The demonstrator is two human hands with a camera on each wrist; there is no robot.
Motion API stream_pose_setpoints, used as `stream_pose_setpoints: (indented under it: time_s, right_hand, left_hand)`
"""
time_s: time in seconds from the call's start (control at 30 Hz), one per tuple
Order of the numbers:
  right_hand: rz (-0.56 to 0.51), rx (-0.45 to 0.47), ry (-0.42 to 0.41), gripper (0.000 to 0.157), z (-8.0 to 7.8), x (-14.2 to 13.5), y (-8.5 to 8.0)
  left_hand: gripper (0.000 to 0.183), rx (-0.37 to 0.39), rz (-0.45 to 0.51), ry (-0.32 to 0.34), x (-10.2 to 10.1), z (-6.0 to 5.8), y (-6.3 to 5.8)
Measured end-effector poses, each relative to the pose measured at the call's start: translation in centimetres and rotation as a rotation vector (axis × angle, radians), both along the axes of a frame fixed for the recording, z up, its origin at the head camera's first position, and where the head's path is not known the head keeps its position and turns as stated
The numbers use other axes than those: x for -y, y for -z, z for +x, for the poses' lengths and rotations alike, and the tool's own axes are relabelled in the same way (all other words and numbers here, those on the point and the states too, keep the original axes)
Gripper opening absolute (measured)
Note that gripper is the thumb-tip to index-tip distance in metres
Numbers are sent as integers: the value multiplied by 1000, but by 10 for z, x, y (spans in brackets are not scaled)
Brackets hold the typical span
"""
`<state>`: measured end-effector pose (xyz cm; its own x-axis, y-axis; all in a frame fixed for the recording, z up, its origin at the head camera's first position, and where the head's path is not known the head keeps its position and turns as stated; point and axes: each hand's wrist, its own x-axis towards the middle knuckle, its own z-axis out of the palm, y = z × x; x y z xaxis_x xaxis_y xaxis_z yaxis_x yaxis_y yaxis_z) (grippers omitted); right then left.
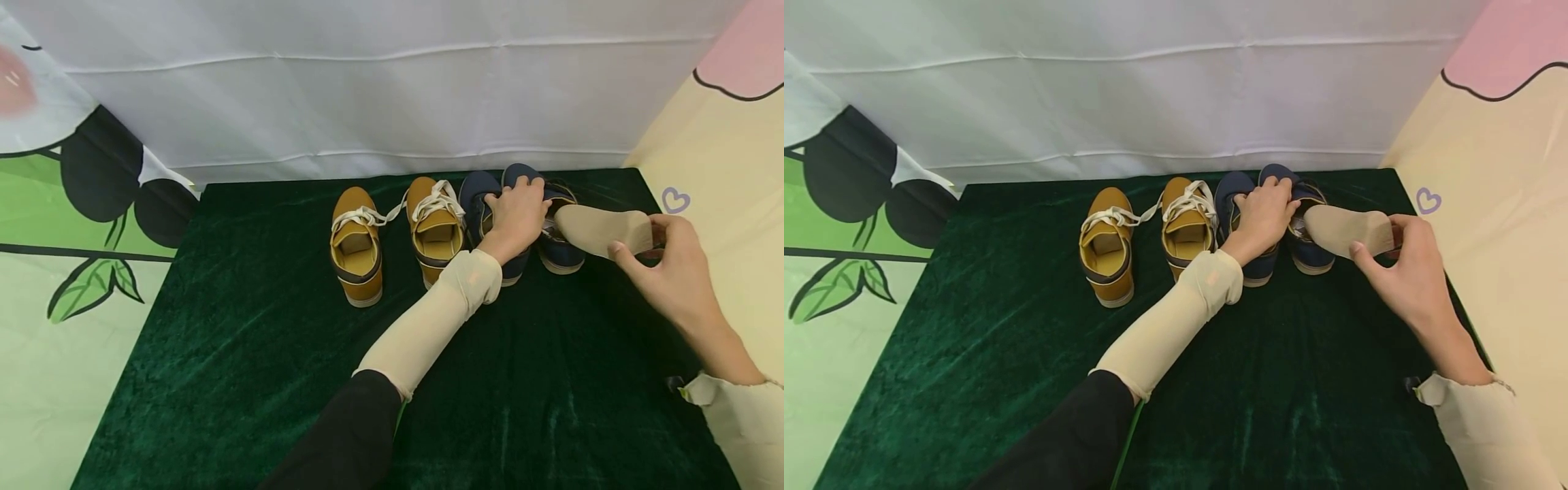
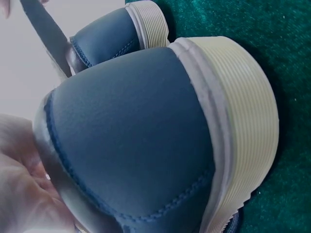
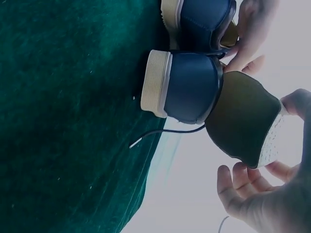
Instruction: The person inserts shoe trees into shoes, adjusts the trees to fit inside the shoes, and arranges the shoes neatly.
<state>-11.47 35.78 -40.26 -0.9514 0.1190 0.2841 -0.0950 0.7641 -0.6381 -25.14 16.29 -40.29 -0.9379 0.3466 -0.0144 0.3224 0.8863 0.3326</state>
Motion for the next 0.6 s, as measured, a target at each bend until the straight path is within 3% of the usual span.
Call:
stream_pose_setpoints:
  time_s: [0.6]
  right_hand:
    - [58, -21, 4, 61, -19, 25, 0]
  left_hand:
    - [39, 2, -11, 2, 0, 0, 0]
